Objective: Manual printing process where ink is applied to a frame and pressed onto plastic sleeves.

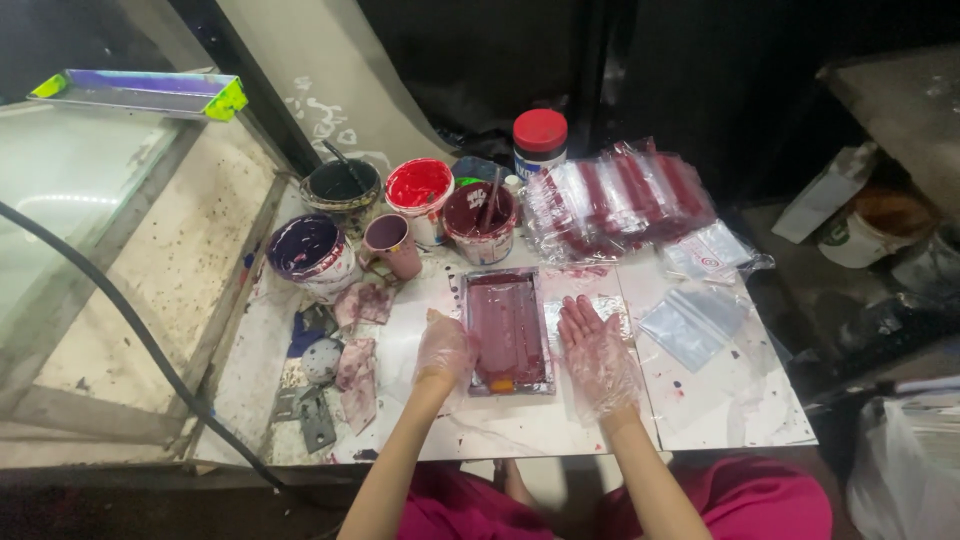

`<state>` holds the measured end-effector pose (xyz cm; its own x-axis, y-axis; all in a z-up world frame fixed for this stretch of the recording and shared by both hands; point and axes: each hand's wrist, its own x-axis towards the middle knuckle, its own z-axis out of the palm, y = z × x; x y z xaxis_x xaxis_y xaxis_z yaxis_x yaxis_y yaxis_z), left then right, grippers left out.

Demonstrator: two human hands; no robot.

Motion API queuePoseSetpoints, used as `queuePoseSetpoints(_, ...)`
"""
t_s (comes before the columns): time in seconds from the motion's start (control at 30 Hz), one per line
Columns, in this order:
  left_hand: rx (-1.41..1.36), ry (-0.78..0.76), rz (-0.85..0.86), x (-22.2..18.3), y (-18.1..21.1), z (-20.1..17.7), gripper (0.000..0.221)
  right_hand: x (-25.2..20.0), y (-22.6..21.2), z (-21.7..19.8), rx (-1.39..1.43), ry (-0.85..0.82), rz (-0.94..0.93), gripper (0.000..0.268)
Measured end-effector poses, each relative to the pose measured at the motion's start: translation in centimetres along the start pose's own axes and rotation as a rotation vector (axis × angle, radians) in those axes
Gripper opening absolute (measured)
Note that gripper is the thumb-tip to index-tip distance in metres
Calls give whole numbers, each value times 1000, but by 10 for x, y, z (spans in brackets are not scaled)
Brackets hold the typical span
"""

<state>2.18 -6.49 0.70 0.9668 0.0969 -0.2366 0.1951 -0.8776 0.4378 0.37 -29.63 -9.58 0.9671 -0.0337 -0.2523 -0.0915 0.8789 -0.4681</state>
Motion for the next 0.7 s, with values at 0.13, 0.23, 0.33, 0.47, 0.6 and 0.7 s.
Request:
queuePoseSetpoints(0.13, 43, 2, -4, -4, 6, -3, 37, 16, 6, -18, 27, -15, 25, 75)
queuePoseSetpoints(0.23, 69, 0, -5, -8, 11, -5, 38, 20, 8, -24, 30, -27, 23, 74)
queuePoseSetpoints(0.33, 97, 4, -2, -11, 16, -8, 39, 21, 10, -28, 47, -34, 20, 75)
queuePoseSetpoints(0.47, 140, 10, 4, -16, 23, -13, 41, 22, 9, -30, 45, -38, 23, 75)
queuePoseSetpoints(0.6, 164, 14, 3, -22, 29, -18, 43, 20, 8, -26, 40, -25, 22, 74)
queuePoseSetpoints(0.7, 190, 20, 2, -25, 34, -24, 44, 18, 7, -23, 27, -18, 27, 73)
